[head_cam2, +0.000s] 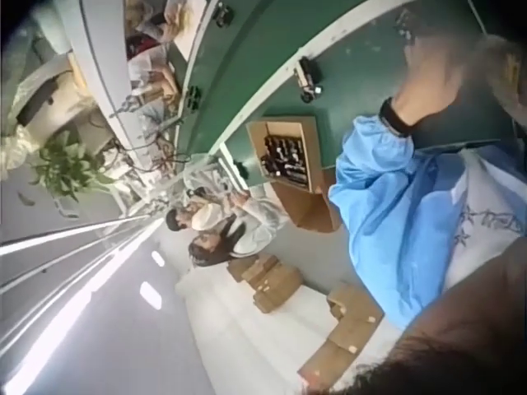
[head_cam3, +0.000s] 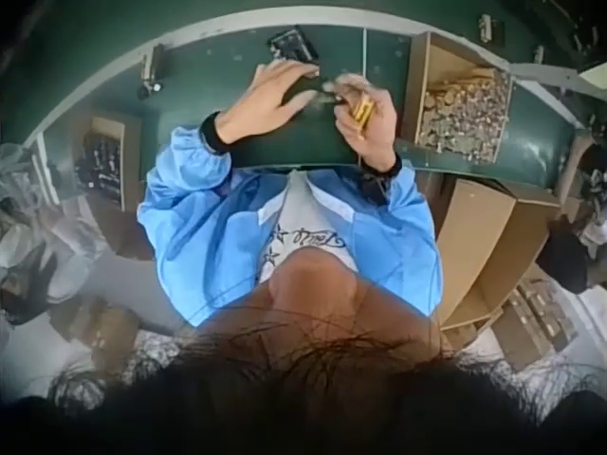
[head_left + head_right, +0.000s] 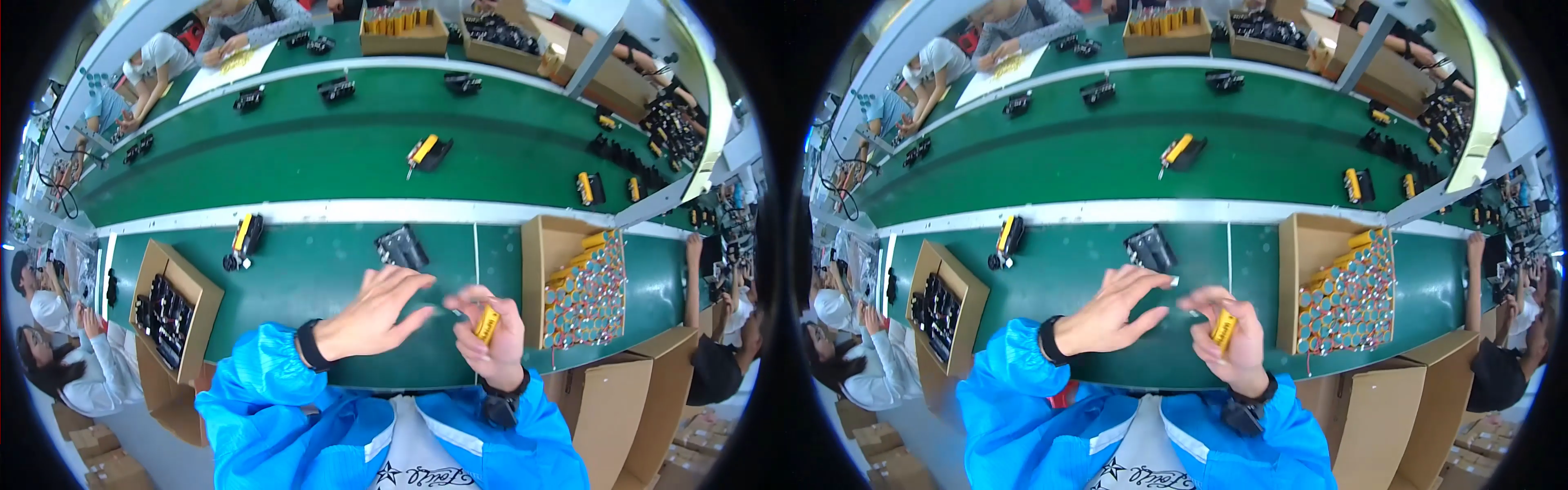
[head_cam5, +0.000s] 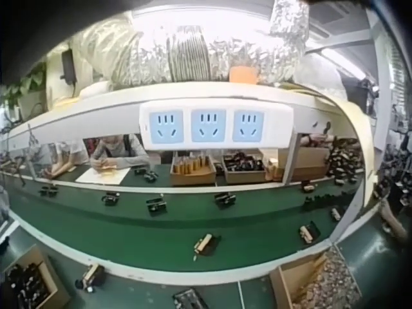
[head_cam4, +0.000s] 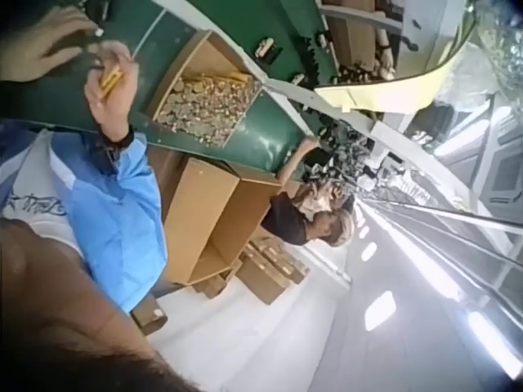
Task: The person assembles battery packs by hand by picking up a battery and a plastic housing, inserting the battery, and connecting the wires. They then place the assembled unit onto a conveyor belt and repeat the process.
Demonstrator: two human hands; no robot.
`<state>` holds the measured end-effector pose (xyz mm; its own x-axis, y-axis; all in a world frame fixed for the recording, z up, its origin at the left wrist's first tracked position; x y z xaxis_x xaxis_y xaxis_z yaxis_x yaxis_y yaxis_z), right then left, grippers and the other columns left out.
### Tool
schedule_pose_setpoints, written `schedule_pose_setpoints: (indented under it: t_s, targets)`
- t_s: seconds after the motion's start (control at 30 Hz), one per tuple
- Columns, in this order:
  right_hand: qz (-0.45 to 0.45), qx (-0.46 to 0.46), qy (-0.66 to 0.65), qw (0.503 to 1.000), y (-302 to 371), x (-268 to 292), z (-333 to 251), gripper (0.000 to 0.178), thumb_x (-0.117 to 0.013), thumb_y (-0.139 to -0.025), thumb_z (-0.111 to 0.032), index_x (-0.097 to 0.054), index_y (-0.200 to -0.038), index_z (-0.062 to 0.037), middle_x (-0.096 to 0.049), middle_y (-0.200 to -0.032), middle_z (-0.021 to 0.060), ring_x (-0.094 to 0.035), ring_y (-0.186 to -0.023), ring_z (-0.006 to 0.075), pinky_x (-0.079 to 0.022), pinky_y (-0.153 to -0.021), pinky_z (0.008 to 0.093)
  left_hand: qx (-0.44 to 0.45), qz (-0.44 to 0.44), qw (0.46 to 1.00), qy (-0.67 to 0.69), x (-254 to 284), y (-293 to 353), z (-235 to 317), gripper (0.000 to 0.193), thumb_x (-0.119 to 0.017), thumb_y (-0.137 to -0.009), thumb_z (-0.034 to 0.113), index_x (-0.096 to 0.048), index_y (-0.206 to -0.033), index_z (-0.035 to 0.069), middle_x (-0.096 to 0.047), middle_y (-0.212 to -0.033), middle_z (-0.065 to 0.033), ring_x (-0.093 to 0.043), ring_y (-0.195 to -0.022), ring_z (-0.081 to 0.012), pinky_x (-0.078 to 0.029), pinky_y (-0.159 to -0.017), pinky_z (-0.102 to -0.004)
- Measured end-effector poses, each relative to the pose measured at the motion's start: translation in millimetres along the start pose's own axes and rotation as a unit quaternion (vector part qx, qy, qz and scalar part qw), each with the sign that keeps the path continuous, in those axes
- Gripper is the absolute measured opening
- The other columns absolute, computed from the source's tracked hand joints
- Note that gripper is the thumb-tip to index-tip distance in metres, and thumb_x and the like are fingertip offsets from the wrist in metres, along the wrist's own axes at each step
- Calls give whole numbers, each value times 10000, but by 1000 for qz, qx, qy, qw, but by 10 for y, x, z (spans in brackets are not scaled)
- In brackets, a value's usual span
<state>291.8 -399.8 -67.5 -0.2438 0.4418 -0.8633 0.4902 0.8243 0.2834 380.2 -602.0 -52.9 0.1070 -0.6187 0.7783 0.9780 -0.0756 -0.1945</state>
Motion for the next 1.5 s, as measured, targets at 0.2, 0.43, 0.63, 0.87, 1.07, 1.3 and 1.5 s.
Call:
schedule_pose_setpoints:
  t_s: [0.2,0.43,0.63,0.87,1.07,1.3,1.5]
  targets:
    - [-34,-57,103,993,-91,-47,274,565,-377,-905,-188,-307,-1453,-75,-531,-1289,191,-464,-432,156,-364,-356,258,33,40,990,129,-282,233,64,331,-733,-786,177,-660,-1104,123,-562,-1156,-63,-472,-1140,-284,-355,-892,-437]
    - [-6,-70,201,977,60,10,271,463,-433,-912,-159,-433,-1347,-4,-580,-1167,227,-510,-497,173,-401,-430,251,-34,72,995,60,-298,267,17,132,-740,-759,179,-687,-869,129,-566,-1129,-27,-482,-1119,-256,-343,-836,-416]
    - [-16,-135,319,938,26,341,246,271,-458,-993,-161,-575,-1144,32,-600,-794,102,-504,-562,137,-408,-541,241,-171,106,970,-135,-229,248,-104,227,-745,-753,205,-661,-936,101,-570,-1110,-53,-504,-1088,-281,-356,-854,-430]
    - [65,45,390,917,-198,277,241,251,-504,-1023,-177,-615,-1088,39,-608,-735,49,-497,-602,98,-413,-588,225,288,181,936,-92,-515,-70,-372,438,-727,-797,276,-568,-1082,-16,-575,-1060,-173,-558,-1045,-336,-434,-833,-455]
    - [77,53,435,896,-281,253,215,219,-552,-995,-132,-638,-1101,39,-655,-777,63,-543,-666,84,-434,-614,215,374,13,927,-31,-579,-200,-585,481,-703,-820,265,-519,-1119,-63,-559,-1043,-231,-573,-985,-380,-483,-814,-453]
    - [104,60,502,857,-380,206,195,190,-567,-981,-131,-674,-1055,7,-656,-756,48,-557,-678,87,-445,-620,227,175,30,984,-2,-521,65,-675,535,-672,-834,187,-493,-1282,-42,-536,-1036,-226,-556,-984,-376,-473,-844,-445]
    - [92,300,806,501,-673,134,398,118,-647,-896,-116,-715,-964,-48,-622,-855,84,-569,-770,219,-474,-660,332,153,-8,988,24,-541,119,-622,621,-674,-858,175,-418,-1393,-9,-524,-1037,-214,-520,-1020,-375,-447,-886,-421]
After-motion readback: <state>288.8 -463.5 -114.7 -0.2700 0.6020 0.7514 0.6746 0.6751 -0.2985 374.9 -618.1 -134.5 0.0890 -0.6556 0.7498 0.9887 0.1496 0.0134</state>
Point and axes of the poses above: each hand's wrist, its own y-axis away from the middle knuckle, its own x-axis out of the back of the hand, z = x × y, the point moved 1 cm from there along -y, towards the middle knuckle
